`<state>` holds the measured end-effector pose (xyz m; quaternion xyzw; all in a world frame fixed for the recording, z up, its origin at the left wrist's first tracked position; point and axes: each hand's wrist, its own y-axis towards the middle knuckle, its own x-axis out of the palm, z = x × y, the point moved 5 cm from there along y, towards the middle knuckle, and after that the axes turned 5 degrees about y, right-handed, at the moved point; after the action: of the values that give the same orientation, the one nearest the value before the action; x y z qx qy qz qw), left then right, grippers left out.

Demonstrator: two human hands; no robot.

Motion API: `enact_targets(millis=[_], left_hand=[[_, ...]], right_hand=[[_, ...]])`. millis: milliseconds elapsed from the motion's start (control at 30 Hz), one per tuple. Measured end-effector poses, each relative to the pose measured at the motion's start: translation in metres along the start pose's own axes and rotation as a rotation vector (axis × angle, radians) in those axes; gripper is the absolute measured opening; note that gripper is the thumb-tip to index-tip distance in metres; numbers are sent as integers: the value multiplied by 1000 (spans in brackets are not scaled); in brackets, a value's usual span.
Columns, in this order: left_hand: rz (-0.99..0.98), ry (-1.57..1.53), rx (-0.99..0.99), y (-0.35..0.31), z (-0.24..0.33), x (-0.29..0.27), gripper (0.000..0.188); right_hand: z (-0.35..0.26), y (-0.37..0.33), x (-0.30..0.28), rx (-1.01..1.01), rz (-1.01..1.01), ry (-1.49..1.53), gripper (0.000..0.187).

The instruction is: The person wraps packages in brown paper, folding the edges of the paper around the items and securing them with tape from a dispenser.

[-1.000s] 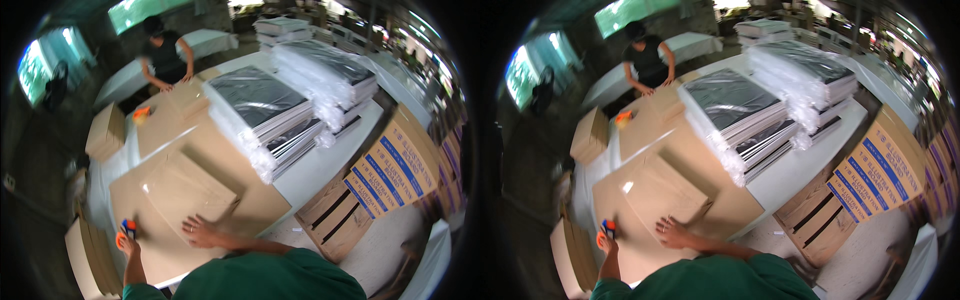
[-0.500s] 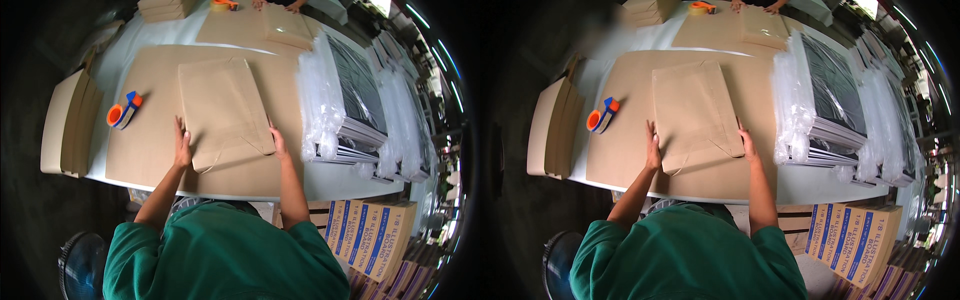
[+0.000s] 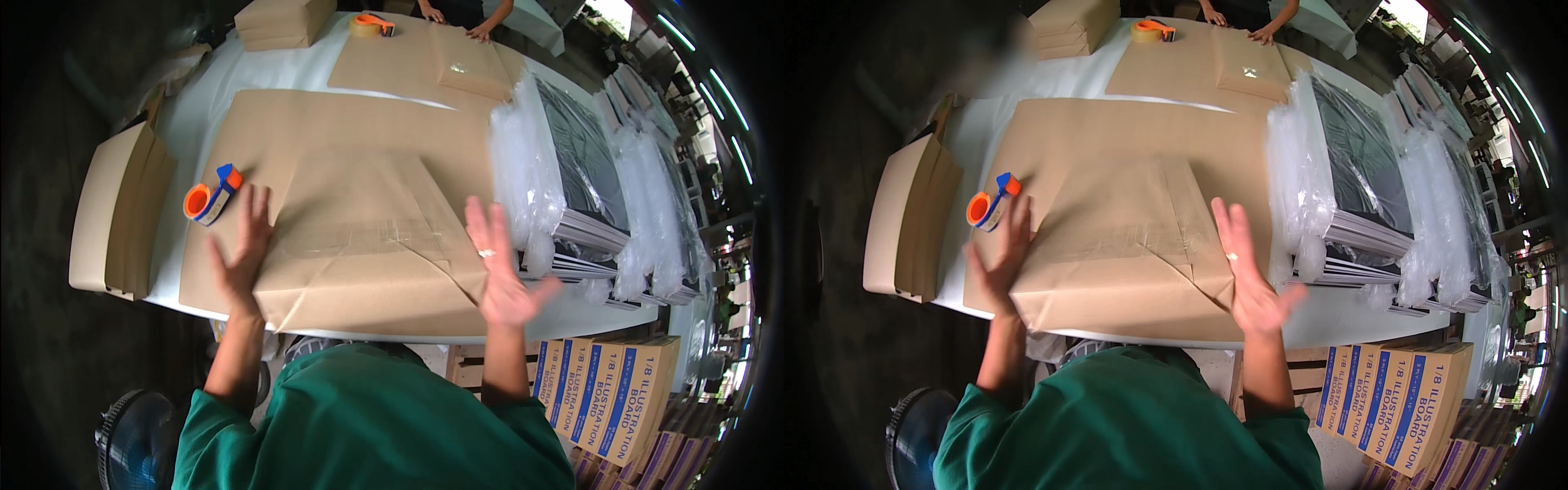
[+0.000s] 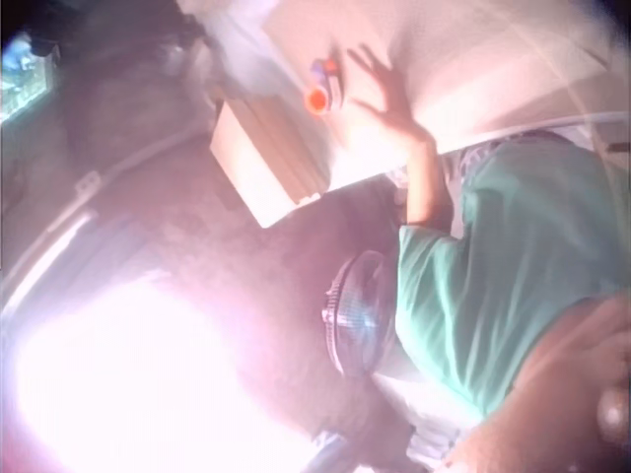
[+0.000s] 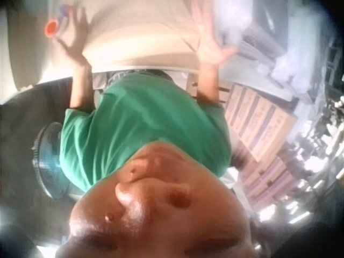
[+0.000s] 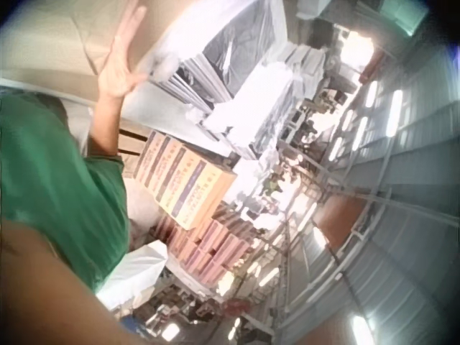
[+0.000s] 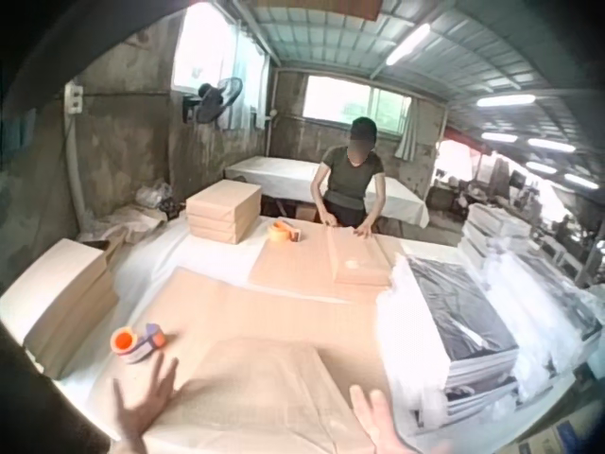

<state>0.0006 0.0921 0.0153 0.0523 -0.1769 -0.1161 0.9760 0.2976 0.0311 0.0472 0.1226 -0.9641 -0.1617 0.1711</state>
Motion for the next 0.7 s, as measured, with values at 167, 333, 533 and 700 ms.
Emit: enact_targets(millis=[167,333,533,700], left_hand=[[86,-98,549,0,111,55,111],[97,375,594,16,114,65,95],[-145,472,698,41,102,36,46],[-54,292,633,34,98,32,39]], right_hand=[[-90,22,28,-636,-111,2,128],[-99,55,18,-325,271,-400,116],[-96,76,8,-406,199,-322,46],[-95,72,15,-426,246,-349,36]])
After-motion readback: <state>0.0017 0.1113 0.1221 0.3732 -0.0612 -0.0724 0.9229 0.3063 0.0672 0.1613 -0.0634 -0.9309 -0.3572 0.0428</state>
